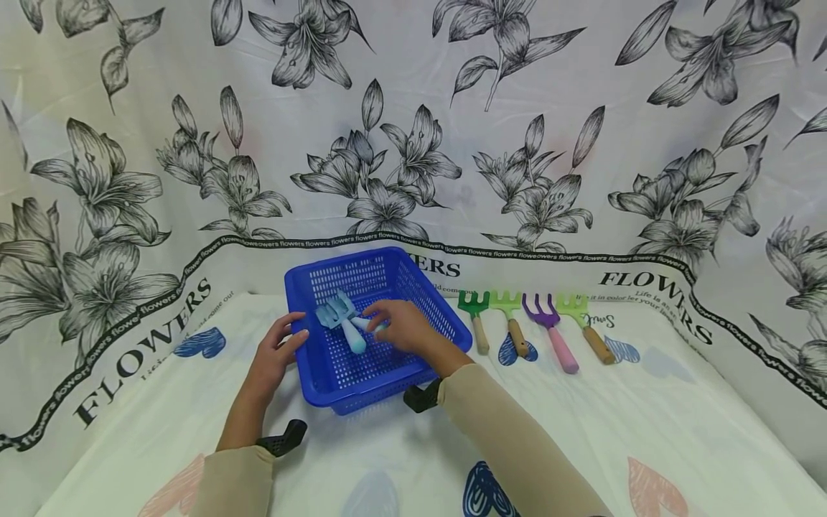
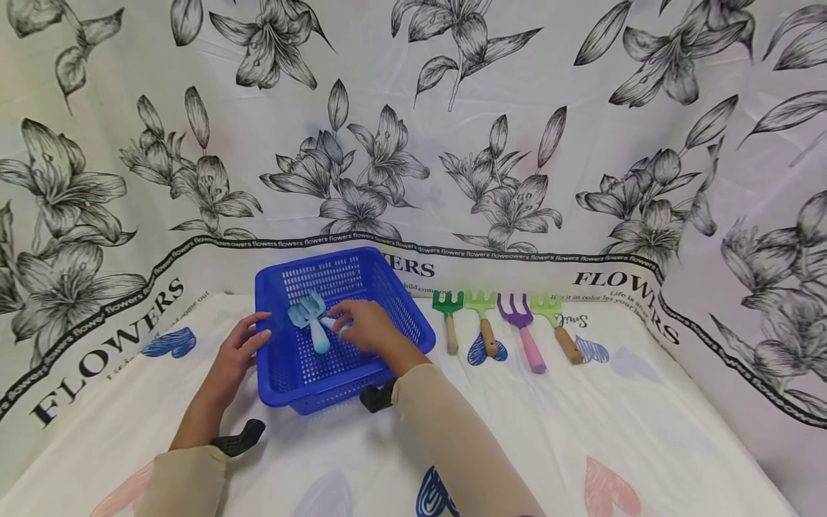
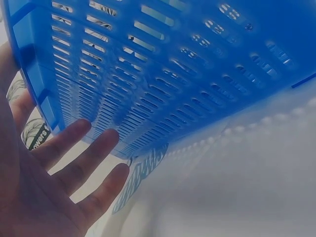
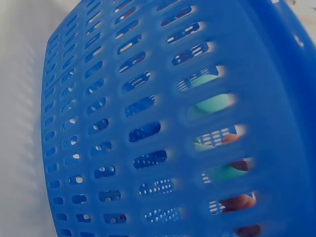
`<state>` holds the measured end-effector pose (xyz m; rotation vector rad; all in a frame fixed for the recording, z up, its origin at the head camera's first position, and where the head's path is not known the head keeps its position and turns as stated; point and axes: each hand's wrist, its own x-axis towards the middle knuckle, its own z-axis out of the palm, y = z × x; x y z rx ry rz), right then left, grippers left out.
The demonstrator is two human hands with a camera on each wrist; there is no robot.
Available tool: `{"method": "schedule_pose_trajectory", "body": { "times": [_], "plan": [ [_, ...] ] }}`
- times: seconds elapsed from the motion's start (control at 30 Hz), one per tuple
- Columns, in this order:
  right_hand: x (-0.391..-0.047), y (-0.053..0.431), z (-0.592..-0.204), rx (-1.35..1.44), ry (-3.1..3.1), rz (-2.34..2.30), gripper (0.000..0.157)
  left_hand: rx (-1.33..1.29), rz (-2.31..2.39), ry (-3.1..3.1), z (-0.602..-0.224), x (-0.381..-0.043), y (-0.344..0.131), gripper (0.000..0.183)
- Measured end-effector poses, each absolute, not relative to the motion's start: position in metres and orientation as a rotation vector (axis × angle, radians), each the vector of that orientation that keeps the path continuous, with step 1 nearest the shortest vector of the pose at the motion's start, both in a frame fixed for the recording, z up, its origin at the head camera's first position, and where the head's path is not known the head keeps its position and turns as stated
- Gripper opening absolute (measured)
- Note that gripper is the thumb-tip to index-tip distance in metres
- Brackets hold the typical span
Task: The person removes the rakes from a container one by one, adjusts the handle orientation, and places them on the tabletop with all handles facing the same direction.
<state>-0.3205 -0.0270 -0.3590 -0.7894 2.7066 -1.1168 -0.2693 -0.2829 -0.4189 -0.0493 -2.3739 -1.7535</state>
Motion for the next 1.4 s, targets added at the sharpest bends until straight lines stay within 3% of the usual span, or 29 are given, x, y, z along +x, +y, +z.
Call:
{"method": "schedule_pose_trajectory", "body": {
  "times": [0.3, 0.77, 1.13, 1.4],
  "plan": [
    [-0.318, -0.025, -0.356, -0.709, 2.808, -1.195, 0.049, -0.042, -1.753, -2.375, -0.418, -0.268, -0.282, 0.059],
    [-0.32, -0.018, -0.357, -0.655, 2.861, -1.364, 0.021, -0.041, -1.756, -2.377, -0.418, -0.268, -0.282, 0.061],
    [-0.321, -0.018, -0.356, -0.604, 2.857, -1.483, 0.018, -0.048, -1.752, -2.382, -0.418, -0.268, -0.282, 0.06],
    [-0.317, -0.017, -0.356, -0.755, 2.931, -1.513, 0.018, -0.039, -1.75, -2.385, -0.416, -0.268, -0.281, 0.058]
  ]
}}
